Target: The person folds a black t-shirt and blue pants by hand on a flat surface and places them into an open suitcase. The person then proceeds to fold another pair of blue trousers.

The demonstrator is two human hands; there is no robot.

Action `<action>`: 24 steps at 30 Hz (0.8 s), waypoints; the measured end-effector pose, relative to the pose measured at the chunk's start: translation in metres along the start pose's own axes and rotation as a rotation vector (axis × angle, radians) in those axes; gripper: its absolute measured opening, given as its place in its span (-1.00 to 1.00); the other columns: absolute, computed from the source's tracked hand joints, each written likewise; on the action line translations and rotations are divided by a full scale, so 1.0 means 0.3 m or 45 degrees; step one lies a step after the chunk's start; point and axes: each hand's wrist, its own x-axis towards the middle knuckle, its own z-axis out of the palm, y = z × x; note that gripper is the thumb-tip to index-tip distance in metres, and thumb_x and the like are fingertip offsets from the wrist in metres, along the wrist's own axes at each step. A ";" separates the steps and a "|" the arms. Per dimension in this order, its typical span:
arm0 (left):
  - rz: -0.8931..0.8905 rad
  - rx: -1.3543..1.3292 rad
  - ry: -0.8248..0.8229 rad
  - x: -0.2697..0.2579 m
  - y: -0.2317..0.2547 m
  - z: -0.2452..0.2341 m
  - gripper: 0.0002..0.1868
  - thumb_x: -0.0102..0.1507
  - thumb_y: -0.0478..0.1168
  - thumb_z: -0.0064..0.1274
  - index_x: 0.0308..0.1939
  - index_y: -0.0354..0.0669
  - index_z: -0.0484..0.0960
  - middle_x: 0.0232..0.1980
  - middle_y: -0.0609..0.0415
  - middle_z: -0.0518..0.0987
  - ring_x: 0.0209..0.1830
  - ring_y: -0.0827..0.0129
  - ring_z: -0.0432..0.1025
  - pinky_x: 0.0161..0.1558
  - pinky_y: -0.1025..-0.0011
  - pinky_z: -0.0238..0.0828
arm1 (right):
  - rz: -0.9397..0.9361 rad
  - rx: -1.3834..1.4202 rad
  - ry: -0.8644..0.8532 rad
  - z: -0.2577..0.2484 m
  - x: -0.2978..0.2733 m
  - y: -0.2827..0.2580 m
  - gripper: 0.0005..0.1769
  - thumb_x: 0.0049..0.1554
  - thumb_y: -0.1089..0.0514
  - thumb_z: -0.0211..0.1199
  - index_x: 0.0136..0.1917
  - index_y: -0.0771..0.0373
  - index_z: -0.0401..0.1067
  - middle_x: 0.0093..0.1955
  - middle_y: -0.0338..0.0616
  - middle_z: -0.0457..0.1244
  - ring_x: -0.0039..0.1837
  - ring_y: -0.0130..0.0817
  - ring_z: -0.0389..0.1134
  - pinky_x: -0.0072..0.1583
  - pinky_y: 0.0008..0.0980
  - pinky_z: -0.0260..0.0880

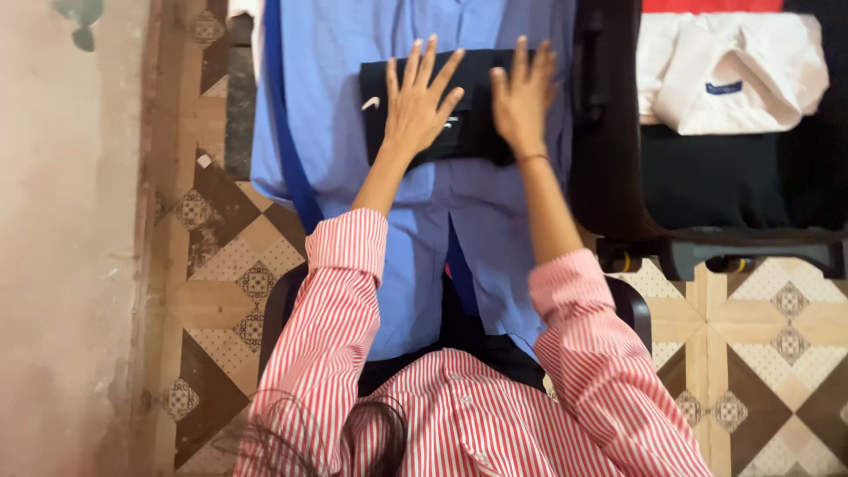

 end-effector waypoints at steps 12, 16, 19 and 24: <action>-0.279 0.156 -0.025 -0.081 -0.052 0.135 -0.22 0.39 0.33 -0.09 0.61 0.22 0.12 0.65 -0.14 0.03 0.66 -0.03 -0.14 0.51 -0.26 -0.40 | 0.265 -0.130 0.272 0.154 -0.145 -0.020 -0.09 0.39 -0.34 -0.06 0.69 0.30 -0.20 0.65 0.28 -0.12 0.65 0.14 -0.09 0.58 0.12 -0.07; -0.894 0.394 0.470 -0.131 -0.058 0.117 -0.13 0.33 0.37 0.01 0.53 -0.05 0.20 0.49 -0.21 0.29 0.54 -0.09 0.11 0.48 -0.14 -0.05 | 0.533 -0.028 0.087 0.093 -0.188 -0.020 0.02 0.26 -0.40 0.00 0.68 0.33 -0.09 0.55 0.08 0.11 0.58 -0.01 0.09 0.49 0.01 0.10; -1.136 0.233 0.408 -0.157 -0.053 0.065 0.01 0.20 0.47 0.07 0.45 -0.20 0.29 0.30 -0.19 0.45 0.33 -0.06 0.30 0.31 -0.05 0.19 | 0.554 0.100 0.165 0.054 -0.187 0.048 0.00 0.07 -0.52 0.22 0.42 0.33 0.26 0.37 0.14 0.27 0.42 0.08 0.25 0.39 -0.04 0.25; -1.342 0.024 -0.046 -0.223 -0.075 -0.023 -0.06 0.13 0.53 0.10 0.23 -0.19 0.57 0.11 -0.16 0.63 0.16 -0.09 0.48 0.20 0.04 0.37 | 0.517 0.364 -0.120 0.043 -0.221 0.110 -0.20 0.04 -0.39 0.29 0.27 0.27 0.42 0.10 0.24 0.37 0.17 0.24 0.36 0.14 0.07 0.36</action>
